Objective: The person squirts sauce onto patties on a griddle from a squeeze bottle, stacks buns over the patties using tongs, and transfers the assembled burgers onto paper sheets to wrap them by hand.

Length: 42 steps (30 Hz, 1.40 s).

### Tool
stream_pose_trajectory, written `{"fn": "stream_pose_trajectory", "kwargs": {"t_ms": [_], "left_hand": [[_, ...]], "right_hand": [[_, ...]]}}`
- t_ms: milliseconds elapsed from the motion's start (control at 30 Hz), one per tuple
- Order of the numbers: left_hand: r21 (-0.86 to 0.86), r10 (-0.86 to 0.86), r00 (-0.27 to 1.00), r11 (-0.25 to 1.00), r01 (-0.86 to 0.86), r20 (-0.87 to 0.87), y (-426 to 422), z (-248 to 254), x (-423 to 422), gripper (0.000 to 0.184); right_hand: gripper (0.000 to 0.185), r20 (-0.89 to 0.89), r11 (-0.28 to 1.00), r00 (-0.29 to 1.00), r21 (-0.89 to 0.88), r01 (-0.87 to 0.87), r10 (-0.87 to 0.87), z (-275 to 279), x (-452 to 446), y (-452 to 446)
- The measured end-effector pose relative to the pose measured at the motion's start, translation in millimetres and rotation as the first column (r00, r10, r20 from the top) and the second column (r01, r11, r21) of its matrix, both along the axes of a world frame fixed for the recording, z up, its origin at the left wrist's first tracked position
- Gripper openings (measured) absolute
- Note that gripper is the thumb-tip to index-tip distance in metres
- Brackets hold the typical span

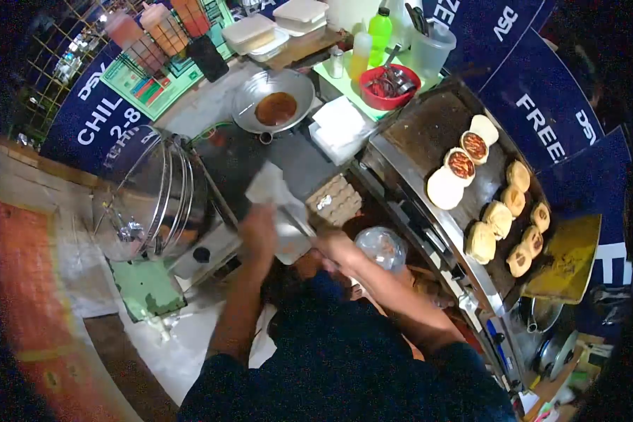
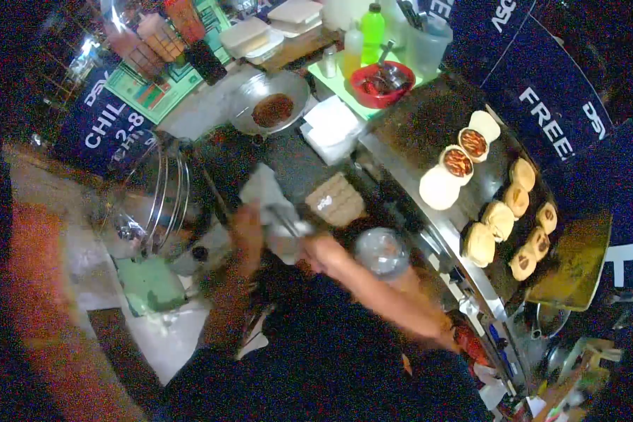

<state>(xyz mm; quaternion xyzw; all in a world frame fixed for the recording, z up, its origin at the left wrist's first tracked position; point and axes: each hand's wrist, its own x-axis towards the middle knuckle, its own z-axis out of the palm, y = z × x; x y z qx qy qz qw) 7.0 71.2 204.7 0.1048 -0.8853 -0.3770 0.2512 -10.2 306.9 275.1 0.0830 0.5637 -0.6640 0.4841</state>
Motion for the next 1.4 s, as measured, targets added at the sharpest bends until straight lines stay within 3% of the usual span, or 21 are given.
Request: {"fn": "stream_pose_trajectory", "kwargs": {"t_ms": [67, 100, 200, 267, 300, 367, 400, 500, 567, 600, 667, 733, 767, 800, 867, 1000, 1100, 1133, 1267, 1333, 1400], "left_hand": [[-0.292, 0.214, 0.961, 0.943, -0.157, 0.173, -33.3, 47.9, -31.4, 0.022], [-0.285, 0.217, 0.961, 0.945, -0.163, 0.171, -51.0, 37.1, -40.9, 0.022], [-0.443, 0.243, 0.966, 0.859, -0.257, -0.089, -68.2, 15.5, -59.6, 0.021], [-0.28, 0.134, 0.991, 0.952, -0.124, 0.017, -16.5, 79.3, -67.3, 0.02], [-0.219, -0.078, 0.996, 0.973, 0.067, -0.042, 4.4, 99.8, -79.4, 0.02], [-0.394, -0.346, 0.937, 0.857, 0.334, 0.041, 42.8, 109.6, -125.8, 0.02], [-0.483, -0.414, 0.91, 0.8, 0.356, -0.014, 65.3, 121.7, -143.7, 0.021], [-0.574, -0.457, 0.889, 0.719, 0.392, 0.034, 111.3, 132.9, -180.3, 0.022], [-0.605, -0.496, 0.863, 0.659, 0.446, 0.096, 122.4, 116.7, -203.1, 0.022], [-0.602, -0.473, 0.872, 0.662, 0.446, 0.127, 124.7, 107.0, -210.8, 0.021], [-0.605, -0.462, 0.873, 0.654, 0.454, 0.155, 125.8, 100.9, -216.3, 0.02], [-0.17, -0.476, 0.879, 0.865, 0.473, 0.027, 124.1, 104.1, -202.5, 0.018], [-0.045, -0.469, 0.883, 0.883, 0.467, -0.035, 127.4, 109.3, -189.6, 0.018], [-0.05, -0.48, 0.877, 0.877, 0.478, -0.031, 130.9, 113.9, -173.7, 0.018], [0.368, -0.528, 0.848, 0.798, 0.478, 0.042, 146.6, 149.9, -129.5, 0.016], [0.438, -0.641, 0.767, 0.679, 0.588, -0.037, 185.8, 173.6, -59.1, 0.02], [0.46, -0.659, 0.753, 0.668, 0.586, -0.003, 210.2, 157.9, -24.8, 0.025], [0.461, -0.664, 0.748, 0.662, 0.591, -0.004, 215.0, 153.3, -16.4, 0.025], [0.473, -0.706, 0.707, 0.606, 0.64, -0.052, 222.0, 143.8, 7.4, 0.028], [0.694, -0.734, 0.675, 0.445, 0.566, -0.08, 224.1, 146.4, 16.3, 0.029], [0.685, -0.739, 0.668, 0.443, 0.579, -0.086, 225.9, 139.9, 21.5, 0.029]], "right_hand": [[0.017, 0.047, 0.996, 0.999, -0.087, 0.027, -0.023, -16.5, -40.7, -55.0], [0.018, 0.026, 0.998, 1.0, -0.054, -0.01, 0.012, -16.9, -48.7, -58.2], [0.026, -0.068, 0.985, 0.984, 0.062, -0.161, 0.165, -22.1, -32.4, -9.5], [0.026, -0.092, 0.922, 0.947, 0.277, -0.272, 0.307, -24.6, -9.6, 55.9], [0.024, 0.023, 0.91, 0.972, 0.348, -0.227, 0.234, 1.4, 4.5, 81.1], [0.021, 0.139, 0.903, 0.989, 0.419, -0.098, 0.043, 53.3, 29.1, 124.3], [0.021, 0.151, 0.908, 0.987, 0.418, -0.019, -0.049, 66.7, 41.1, 145.3], [0.023, 0.05, 0.879, 0.997, 0.47, -0.079, 0.063, 53.8, 79.6, 207.3], [0.028, 0.097, 0.904, 0.961, 0.374, 0.205, -0.259, 95.1, 99.4, 219.4], [0.028, 0.095, 0.903, 0.957, 0.369, 0.222, -0.274, 91.8, 107.6, 228.0], [0.035, 0.065, 0.955, 0.961, 0.149, 0.257, -0.268, 83.4, 127.4, 248.2], [0.03, 0.095, 0.914, 0.911, 0.101, 0.393, -0.402, 90.8, 136.7, 241.2], [0.031, -0.087, 0.886, 0.891, 0.099, 0.452, -0.445, 104.3, 125.5, 224.9], [0.033, -0.266, 0.855, 0.839, 0.088, 0.511, -0.474, 113.1, 111.7, 208.8], [0.04, -0.408, 0.824, 0.773, 0.079, 0.56, -0.486, 116.9, 82.7, 185.6], [0.032, -0.598, 0.676, 0.54, -0.004, 0.737, -0.592, 117.9, 34.8, 140.5], [0.031, -0.54, 0.659, 0.523, -0.081, 0.748, -0.66, 122.5, 25.3, 128.3], [0.032, -0.55, 0.6, 0.437, -0.152, 0.785, -0.712, 109.3, 26.3, 127.8], [0.036, -0.434, 0.557, 0.441, -0.184, 0.81, -0.785, 106.8, 47.2, 139.3], [0.039, -0.413, 0.535, 0.419, -0.221, 0.815, -0.809, 105.4, 55.6, 145.8], [0.038, -0.453, 0.525, 0.388, -0.228, 0.82, -0.803, 104.5, 64.1, 149.5]]}}
